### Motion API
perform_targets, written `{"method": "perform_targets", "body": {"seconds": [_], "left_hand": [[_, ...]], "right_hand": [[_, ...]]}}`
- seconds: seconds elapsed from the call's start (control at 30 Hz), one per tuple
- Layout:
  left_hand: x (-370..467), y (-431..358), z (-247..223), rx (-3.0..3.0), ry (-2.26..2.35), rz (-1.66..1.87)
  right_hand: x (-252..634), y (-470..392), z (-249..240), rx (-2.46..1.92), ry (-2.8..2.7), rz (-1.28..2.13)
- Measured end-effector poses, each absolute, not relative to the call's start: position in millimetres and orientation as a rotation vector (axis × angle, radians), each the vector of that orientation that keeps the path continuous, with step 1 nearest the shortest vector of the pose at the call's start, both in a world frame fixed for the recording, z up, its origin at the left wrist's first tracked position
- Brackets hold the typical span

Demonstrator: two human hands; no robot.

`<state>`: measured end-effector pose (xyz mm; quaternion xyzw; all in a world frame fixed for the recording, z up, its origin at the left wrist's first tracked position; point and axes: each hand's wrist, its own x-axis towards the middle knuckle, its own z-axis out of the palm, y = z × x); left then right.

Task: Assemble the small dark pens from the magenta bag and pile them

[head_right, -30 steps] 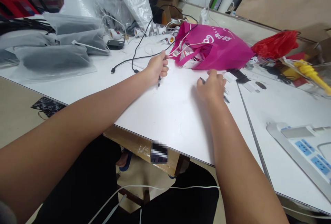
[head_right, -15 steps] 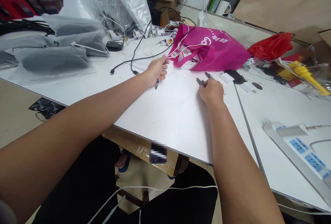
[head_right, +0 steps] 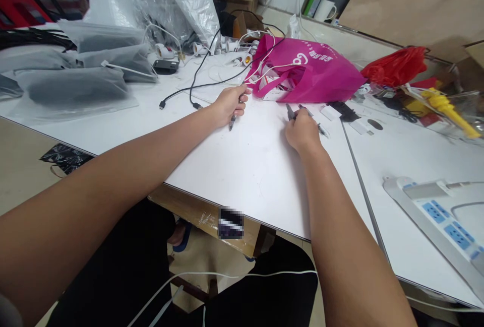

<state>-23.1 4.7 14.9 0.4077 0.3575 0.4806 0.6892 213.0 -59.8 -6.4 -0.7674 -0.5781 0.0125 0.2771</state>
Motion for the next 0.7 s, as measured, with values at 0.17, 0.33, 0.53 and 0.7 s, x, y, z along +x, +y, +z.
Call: {"method": "perform_targets", "body": {"seconds": [0.17,0.33,0.53,0.7], "left_hand": [[-18,-11,20,0.99,0.77,0.995],[-5,-32,19,1.079,0.745,0.814],[10,-49,13,1.262,0.696,0.747],[8,-54,15,1.368,0.607,0.787]], "right_hand": [[183,-64,3,-1.748,-1.18,0.428],[154,-71,7,-1.411,-1.054,0.65],[144,-68,3,-1.312,-1.018,0.535],[154,-63,1,-1.314,-1.068,0.313]]}}
